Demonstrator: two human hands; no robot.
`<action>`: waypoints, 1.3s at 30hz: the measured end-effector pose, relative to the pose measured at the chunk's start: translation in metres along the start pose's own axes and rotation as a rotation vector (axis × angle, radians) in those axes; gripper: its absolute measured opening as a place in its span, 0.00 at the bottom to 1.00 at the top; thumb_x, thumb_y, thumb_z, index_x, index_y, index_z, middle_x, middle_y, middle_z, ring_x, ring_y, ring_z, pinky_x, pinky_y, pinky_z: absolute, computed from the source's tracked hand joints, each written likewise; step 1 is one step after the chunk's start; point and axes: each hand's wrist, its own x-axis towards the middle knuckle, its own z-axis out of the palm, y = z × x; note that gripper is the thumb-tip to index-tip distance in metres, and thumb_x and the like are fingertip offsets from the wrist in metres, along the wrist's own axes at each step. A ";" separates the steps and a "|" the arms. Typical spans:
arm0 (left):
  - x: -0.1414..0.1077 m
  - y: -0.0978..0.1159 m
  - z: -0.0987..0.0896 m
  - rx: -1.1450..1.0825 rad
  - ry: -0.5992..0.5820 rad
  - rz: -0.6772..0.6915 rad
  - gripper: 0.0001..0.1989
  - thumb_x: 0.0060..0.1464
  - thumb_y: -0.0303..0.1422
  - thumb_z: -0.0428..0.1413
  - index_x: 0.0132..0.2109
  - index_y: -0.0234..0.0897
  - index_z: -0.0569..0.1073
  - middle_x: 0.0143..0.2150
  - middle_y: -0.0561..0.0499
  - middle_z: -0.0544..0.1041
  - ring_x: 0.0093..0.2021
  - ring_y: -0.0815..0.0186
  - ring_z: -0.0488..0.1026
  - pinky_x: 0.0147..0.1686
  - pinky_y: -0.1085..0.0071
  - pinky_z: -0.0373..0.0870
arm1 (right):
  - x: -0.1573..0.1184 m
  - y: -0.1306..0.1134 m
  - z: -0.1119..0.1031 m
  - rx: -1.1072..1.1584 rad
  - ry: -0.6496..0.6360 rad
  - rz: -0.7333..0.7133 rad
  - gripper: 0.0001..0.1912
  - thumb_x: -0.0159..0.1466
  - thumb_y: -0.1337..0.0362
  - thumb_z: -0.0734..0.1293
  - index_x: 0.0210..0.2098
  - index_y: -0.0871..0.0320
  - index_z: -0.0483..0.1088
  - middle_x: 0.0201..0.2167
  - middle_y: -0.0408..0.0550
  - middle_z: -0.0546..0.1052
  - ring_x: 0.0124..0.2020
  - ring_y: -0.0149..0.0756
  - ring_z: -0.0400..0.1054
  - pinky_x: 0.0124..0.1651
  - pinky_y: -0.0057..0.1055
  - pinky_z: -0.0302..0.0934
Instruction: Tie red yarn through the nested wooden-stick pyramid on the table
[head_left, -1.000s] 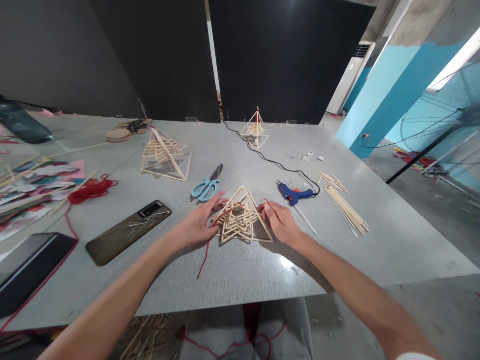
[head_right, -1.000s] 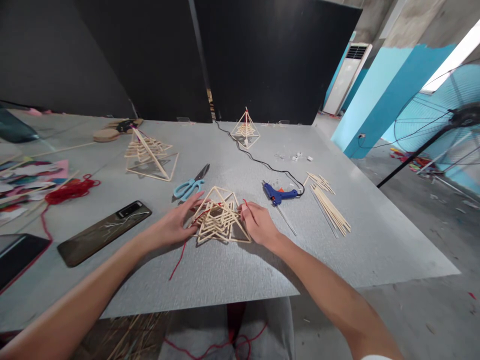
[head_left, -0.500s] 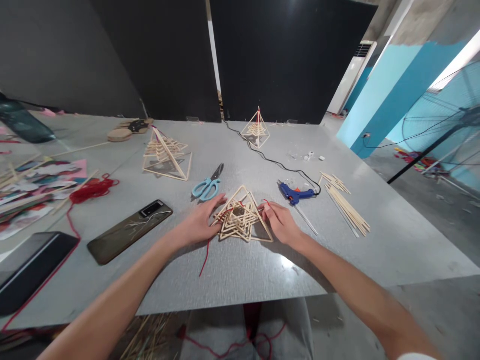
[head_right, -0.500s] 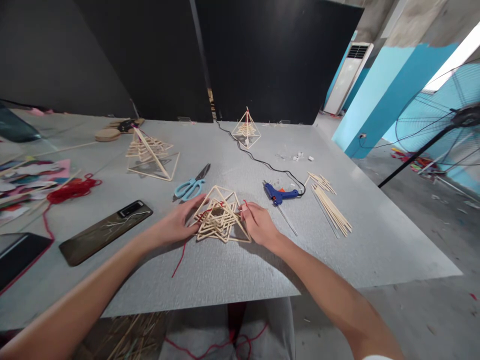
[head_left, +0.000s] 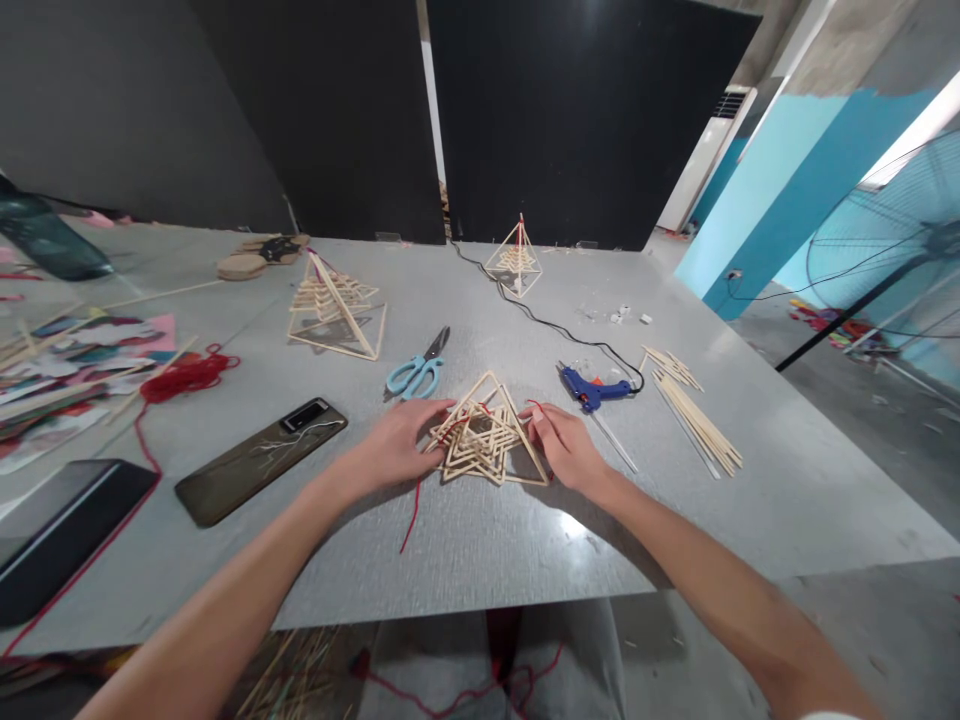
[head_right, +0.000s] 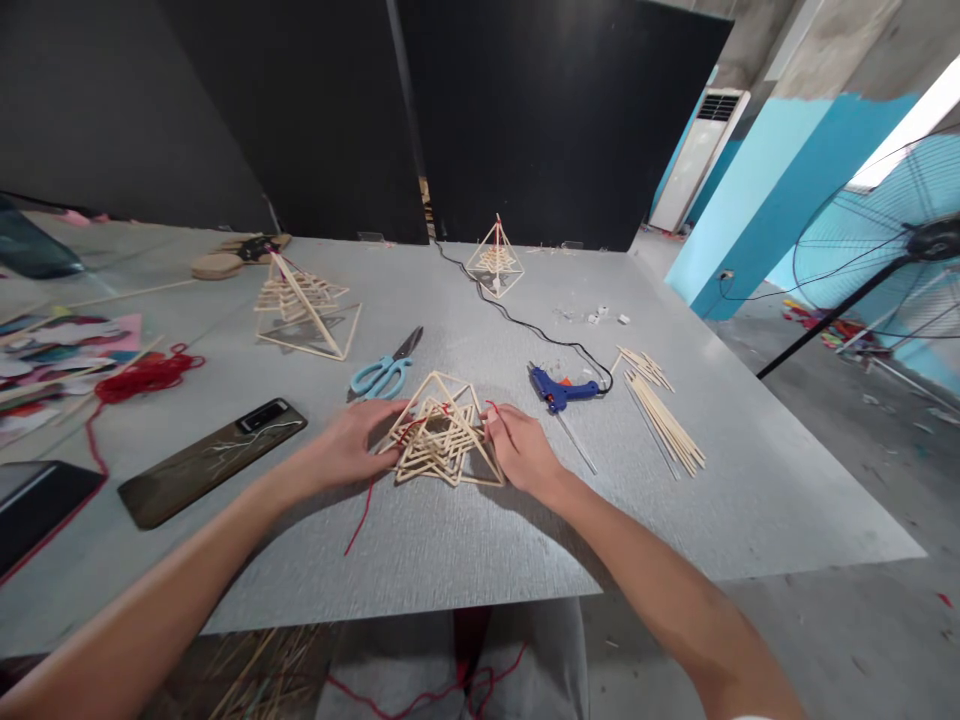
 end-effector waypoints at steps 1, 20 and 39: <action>0.000 0.001 -0.001 0.003 -0.001 0.001 0.32 0.53 0.37 0.59 0.66 0.41 0.76 0.62 0.42 0.83 0.61 0.46 0.80 0.64 0.52 0.73 | 0.000 0.000 0.000 0.009 0.009 0.015 0.34 0.78 0.37 0.52 0.27 0.51 0.66 0.34 0.51 0.78 0.44 0.46 0.76 0.55 0.44 0.67; 0.004 0.006 0.008 -0.317 0.045 -0.189 0.29 0.50 0.37 0.59 0.61 0.37 0.78 0.56 0.43 0.87 0.57 0.47 0.84 0.62 0.49 0.78 | -0.001 0.009 0.004 0.157 0.033 0.184 0.30 0.75 0.39 0.57 0.25 0.51 0.66 0.37 0.52 0.83 0.41 0.44 0.75 0.45 0.42 0.66; 0.001 0.008 0.003 -0.108 0.029 -0.159 0.31 0.52 0.36 0.58 0.63 0.37 0.77 0.57 0.41 0.85 0.58 0.47 0.81 0.62 0.52 0.74 | -0.002 0.005 -0.001 -0.040 -0.025 0.149 0.30 0.79 0.45 0.53 0.29 0.53 0.70 0.31 0.48 0.80 0.33 0.38 0.72 0.40 0.35 0.62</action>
